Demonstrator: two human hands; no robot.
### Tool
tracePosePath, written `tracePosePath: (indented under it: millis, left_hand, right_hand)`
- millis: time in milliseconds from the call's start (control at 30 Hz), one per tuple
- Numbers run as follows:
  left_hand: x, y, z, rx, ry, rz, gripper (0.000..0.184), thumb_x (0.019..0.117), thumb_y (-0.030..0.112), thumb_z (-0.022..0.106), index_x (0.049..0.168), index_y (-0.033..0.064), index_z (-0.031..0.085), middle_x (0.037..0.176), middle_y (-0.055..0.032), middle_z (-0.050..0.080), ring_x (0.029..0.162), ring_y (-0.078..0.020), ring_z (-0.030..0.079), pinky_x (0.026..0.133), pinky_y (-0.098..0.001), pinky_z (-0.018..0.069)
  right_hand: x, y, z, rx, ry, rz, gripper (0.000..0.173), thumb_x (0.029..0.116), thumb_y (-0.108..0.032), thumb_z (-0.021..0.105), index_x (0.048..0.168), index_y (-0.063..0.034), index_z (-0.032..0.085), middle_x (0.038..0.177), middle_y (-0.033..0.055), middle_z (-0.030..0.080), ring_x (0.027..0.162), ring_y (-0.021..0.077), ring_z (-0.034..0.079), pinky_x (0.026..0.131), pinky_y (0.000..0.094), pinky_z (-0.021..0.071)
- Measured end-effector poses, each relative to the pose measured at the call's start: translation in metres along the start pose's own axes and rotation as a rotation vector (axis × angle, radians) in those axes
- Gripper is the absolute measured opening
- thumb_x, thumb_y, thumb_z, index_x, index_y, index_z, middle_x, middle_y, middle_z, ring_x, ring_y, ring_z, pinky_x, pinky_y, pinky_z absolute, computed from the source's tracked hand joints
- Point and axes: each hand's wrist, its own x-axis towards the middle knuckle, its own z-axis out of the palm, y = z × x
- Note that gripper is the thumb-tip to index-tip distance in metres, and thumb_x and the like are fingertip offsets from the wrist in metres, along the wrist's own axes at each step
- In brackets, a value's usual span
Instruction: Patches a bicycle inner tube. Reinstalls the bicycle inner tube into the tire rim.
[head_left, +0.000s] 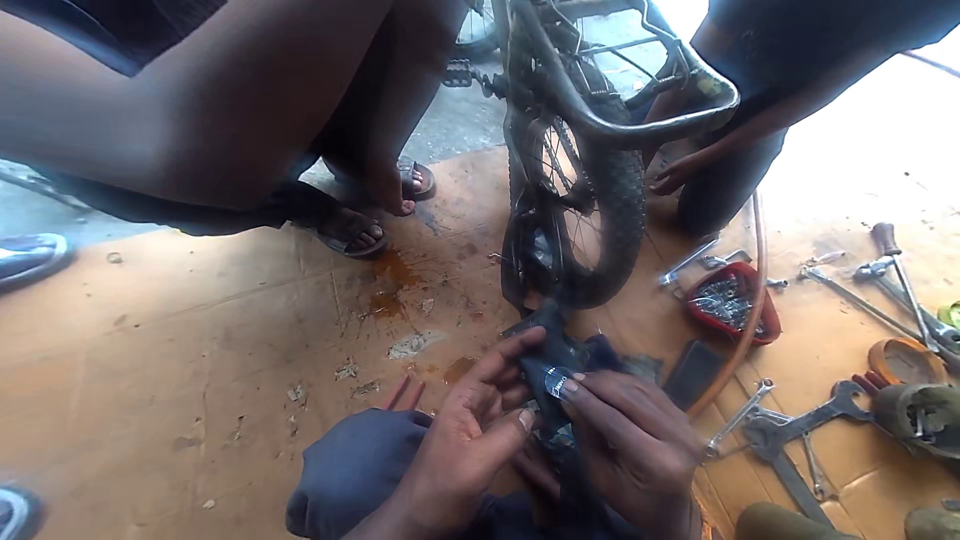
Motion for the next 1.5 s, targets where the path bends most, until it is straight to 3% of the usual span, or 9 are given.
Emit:
tracePosePath:
  millis: [333, 500, 567, 700, 733, 900, 1133, 1367, 1500]
  left_hand:
    - [0.0, -0.001, -0.002, 0.009, -0.005, -0.009, 0.065, 0.0915, 0.0, 0.056, 0.154, 0.0096, 0.044, 0.141, -0.0228, 0.056, 0.119, -0.0365, 0.064, 0.099, -0.05, 0.0567]
    - [0.0, -0.002, -0.001, 0.025, 0.0, -0.006, 0.062, 0.0927, 0.002, 0.057, 0.153, 0.0089, 0.045, 0.139, -0.0231, 0.057, 0.118, -0.036, 0.064, 0.099, -0.0486, 0.0571]
    - [0.0, -0.002, -0.001, 0.058, -0.018, 0.012, 0.063, 0.0936, 0.002, 0.056, 0.155, 0.0106, 0.044, 0.139, -0.0225, 0.057, 0.118, -0.0363, 0.064, 0.099, -0.0488, 0.0574]
    - [0.0, -0.003, 0.004, 0.211, -0.039, 0.034, 0.07, 0.0945, 0.001, 0.056, 0.159, 0.0173, 0.035, 0.136, -0.0172, 0.062, 0.117, -0.0327, 0.066, 0.098, -0.0447, 0.0589]
    - [0.0, -0.005, 0.005, 0.266, -0.03, 0.033, 0.071, 0.0944, 0.002, 0.057, 0.16, 0.0188, 0.034, 0.133, -0.015, 0.064, 0.114, -0.0311, 0.068, 0.097, -0.0438, 0.06]
    - [-0.001, -0.011, 0.006, 0.441, 0.009, 0.042, 0.076, 0.0935, 0.009, 0.062, 0.161, 0.0241, 0.031, 0.122, -0.0072, 0.069, 0.105, -0.0245, 0.071, 0.089, -0.0397, 0.0628]
    - [0.002, -0.015, 0.003, 0.613, 0.048, 0.054, 0.07, 0.096, 0.011, 0.058, 0.159, 0.0297, 0.036, 0.117, 0.0009, 0.071, 0.103, -0.0164, 0.071, 0.088, -0.0367, 0.0632]
    - [0.005, -0.016, 0.004, 0.559, 0.142, 0.007, 0.075, 0.0942, 0.01, 0.06, 0.161, 0.0262, 0.03, 0.115, -0.0006, 0.073, 0.102, -0.0178, 0.072, 0.088, -0.0352, 0.0625]
    - [0.01, -0.021, 0.005, 0.505, 0.262, -0.043, 0.068, 0.0929, 0.018, 0.073, 0.153, 0.0233, 0.043, 0.105, -0.0033, 0.073, 0.091, -0.0199, 0.073, 0.082, -0.0338, 0.0642]
  right_hand:
    - [0.005, -0.001, -0.004, -0.01, -0.103, 0.008, 0.018, 0.096, -0.017, 0.066, 0.108, -0.0147, 0.08, 0.106, 0.0016, 0.076, 0.104, 0.0141, 0.071, 0.089, 0.0337, 0.0602]
    - [0.009, 0.0, -0.01, 0.084, -0.165, 0.065, 0.018, 0.0991, -0.025, 0.066, 0.105, -0.016, 0.08, 0.104, -0.0004, 0.072, 0.104, 0.0119, 0.067, 0.088, 0.032, 0.0589]
    - [0.01, 0.0, -0.011, 0.231, -0.095, 0.212, 0.017, 0.0994, -0.028, 0.066, 0.101, -0.0141, 0.077, 0.105, -0.0002, 0.07, 0.102, 0.0114, 0.067, 0.085, 0.0308, 0.06]
    - [0.008, 0.001, -0.01, 0.623, -0.152, 0.733, 0.045, 0.0956, -0.033, 0.072, 0.136, -0.0139, 0.062, 0.109, 0.0045, 0.069, 0.097, 0.0195, 0.069, 0.084, 0.0365, 0.0619]
    - [0.008, 0.001, -0.009, 0.707, -0.199, 0.812, 0.048, 0.0944, -0.033, 0.074, 0.137, -0.0134, 0.062, 0.107, 0.0068, 0.071, 0.095, 0.0206, 0.07, 0.084, 0.0369, 0.0616]
    - [0.009, -0.003, -0.002, 0.86, -0.274, 0.983, 0.033, 0.0896, -0.022, 0.081, 0.114, -0.003, 0.069, 0.099, 0.0129, 0.073, 0.09, 0.0223, 0.072, 0.083, 0.0362, 0.0625]
    - [0.008, -0.003, 0.01, 0.914, -0.237, 1.01, 0.02, 0.0929, -0.016, 0.076, 0.105, 0.0001, 0.073, 0.097, 0.0163, 0.074, 0.091, 0.0247, 0.072, 0.086, 0.0396, 0.0618]
    - [0.002, -0.01, 0.021, 0.711, -0.117, 0.906, 0.012, 0.0897, -0.012, 0.071, 0.098, -0.0041, 0.075, 0.089, 0.0085, 0.075, 0.084, 0.0184, 0.073, 0.077, 0.0331, 0.063]
    - [-0.002, -0.011, 0.025, 0.594, -0.053, 0.793, 0.009, 0.0877, -0.009, 0.07, 0.094, -0.0065, 0.075, 0.088, 0.0044, 0.074, 0.081, 0.0157, 0.072, 0.075, 0.0324, 0.0634]
